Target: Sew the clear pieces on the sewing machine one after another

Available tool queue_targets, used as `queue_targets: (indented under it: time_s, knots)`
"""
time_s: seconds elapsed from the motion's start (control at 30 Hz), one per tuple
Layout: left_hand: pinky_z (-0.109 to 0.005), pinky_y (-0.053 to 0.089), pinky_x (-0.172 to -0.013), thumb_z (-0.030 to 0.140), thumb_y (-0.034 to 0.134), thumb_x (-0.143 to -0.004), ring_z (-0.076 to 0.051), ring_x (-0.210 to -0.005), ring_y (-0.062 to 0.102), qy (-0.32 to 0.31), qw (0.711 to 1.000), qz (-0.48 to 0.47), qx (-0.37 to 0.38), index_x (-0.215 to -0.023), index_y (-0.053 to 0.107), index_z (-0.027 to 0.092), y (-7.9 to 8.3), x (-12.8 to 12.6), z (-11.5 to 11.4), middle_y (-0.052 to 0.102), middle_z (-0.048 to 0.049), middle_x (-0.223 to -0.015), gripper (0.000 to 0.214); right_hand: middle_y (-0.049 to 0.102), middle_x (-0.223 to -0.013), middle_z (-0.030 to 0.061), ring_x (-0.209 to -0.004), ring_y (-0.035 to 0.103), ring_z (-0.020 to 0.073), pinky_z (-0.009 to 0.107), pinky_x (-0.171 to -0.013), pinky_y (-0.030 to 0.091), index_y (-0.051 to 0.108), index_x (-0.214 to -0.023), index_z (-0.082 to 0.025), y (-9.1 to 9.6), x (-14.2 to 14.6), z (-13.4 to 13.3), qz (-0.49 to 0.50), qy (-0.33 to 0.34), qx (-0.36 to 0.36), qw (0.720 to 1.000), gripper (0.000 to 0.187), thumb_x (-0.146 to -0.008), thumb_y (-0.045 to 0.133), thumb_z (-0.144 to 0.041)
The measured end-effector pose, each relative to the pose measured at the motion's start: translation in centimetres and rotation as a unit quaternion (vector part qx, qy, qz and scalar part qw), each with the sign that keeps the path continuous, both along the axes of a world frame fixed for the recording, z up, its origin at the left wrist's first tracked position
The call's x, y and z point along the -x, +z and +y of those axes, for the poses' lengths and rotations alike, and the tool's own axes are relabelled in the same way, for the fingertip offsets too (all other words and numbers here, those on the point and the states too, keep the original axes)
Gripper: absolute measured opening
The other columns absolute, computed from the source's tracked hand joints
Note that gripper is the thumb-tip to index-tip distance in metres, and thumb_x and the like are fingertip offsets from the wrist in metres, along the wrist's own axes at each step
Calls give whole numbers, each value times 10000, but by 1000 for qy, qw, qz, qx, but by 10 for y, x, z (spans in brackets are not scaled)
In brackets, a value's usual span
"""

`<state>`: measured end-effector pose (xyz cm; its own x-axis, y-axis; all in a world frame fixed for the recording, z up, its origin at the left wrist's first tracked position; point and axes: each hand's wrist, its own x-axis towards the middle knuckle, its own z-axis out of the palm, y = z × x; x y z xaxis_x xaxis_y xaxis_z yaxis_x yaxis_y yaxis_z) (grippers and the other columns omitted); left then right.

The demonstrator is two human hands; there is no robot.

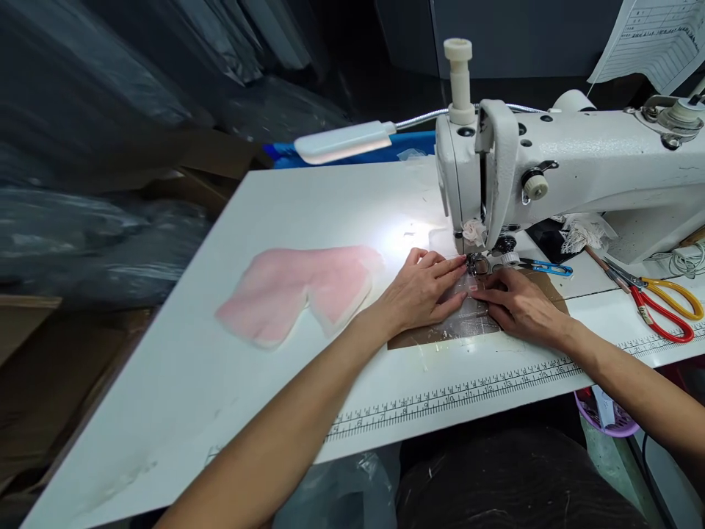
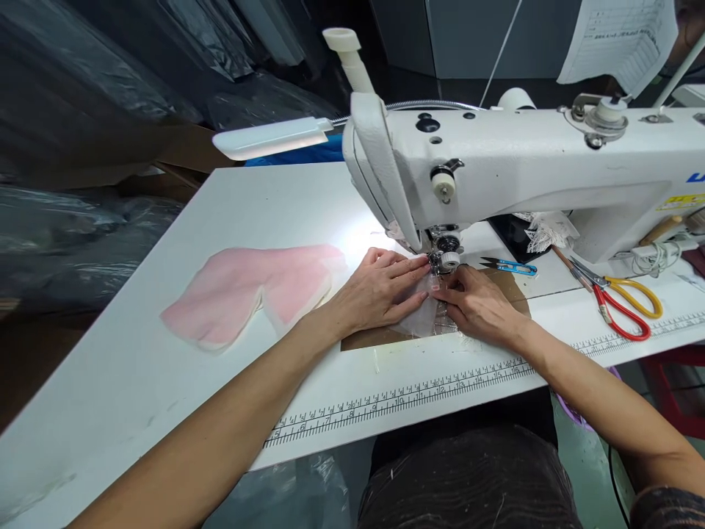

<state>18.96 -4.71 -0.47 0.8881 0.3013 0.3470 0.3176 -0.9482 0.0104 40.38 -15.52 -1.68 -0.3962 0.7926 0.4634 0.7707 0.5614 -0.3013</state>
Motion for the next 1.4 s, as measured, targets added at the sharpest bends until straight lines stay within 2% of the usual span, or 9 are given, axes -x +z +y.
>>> queue_targets:
  time_s: [0.13, 0.57, 0.7, 0.8, 0.87, 1.03, 1.4]
  knots:
    - [-481, 425, -863, 380, 450, -985, -291, -983, 588, 11, 1000, 16, -1, -1285, 676, 198, 0, 0, 0, 674, -112, -1343, 418, 605, -1013, 102, -954, 584, 216, 399, -867, 593, 719, -1135, -202, 1, 0, 0, 10, 0, 5, 1000, 301, -942, 501, -129]
    - [-473, 430, -848, 352, 457, -988, -298, -982, 598, 6, 999, -3, -32, -1224, 686, 133, -1, -1, -3, 678, -155, -1313, 395, 604, -1052, 122, -978, 613, 225, 432, -873, 607, 728, -1160, -187, -1, -2, 0, 29, 6, 14, 999, 306, -961, 498, -150]
    - [-433, 467, -818, 320, 465, -987, -274, -972, 620, -13, 999, -34, -32, -1140, 692, 125, -2, -3, -4, 718, -155, -1171, 336, 602, -1032, 122, -961, 620, 215, 419, -850, 615, 727, -1174, -177, -3, -5, 2, 22, 17, -3, 1000, 318, -972, 482, -163]
    - [-376, 496, -794, 241, 467, -990, -213, -874, 654, -61, 996, -55, -27, -1012, 718, 142, -5, -4, -3, 759, -102, -1034, 271, 604, -1037, 118, -973, 623, 213, 419, -850, 614, 723, -1188, -193, -4, -7, 3, 11, 19, 3, 1000, 320, -978, 482, -174]
    - [-361, 507, -782, 228, 479, -986, -191, -829, 665, -70, 995, -58, -26, -978, 728, 161, -6, -4, -3, 771, -78, -1016, 258, 608, -1041, 116, -985, 622, 216, 426, -860, 611, 721, -1190, -205, -4, -7, 3, 3, 17, 9, 1000, 318, -981, 483, -180]
    - [-379, 518, -758, 292, 496, -959, -206, -811, 673, -81, 995, -46, -27, -1027, 740, 158, -2, -1, -2, 769, -92, -1055, 286, 614, -1032, 128, -976, 616, 228, 428, -854, 612, 720, -1185, -171, 0, -4, 2, -9, 14, 7, 1000, 317, -983, 476, -182]
    - [-413, 520, -818, 338, 499, -963, -240, -899, 672, -53, 998, 23, -29, -1137, 731, 160, 3, 2, -2, 730, -119, -1173, 340, 609, -1062, 134, -980, 592, 246, 450, -851, 603, 685, -1223, -193, 5, 1, 0, -36, -7, 33, 999, 336, -970, 467, -151]
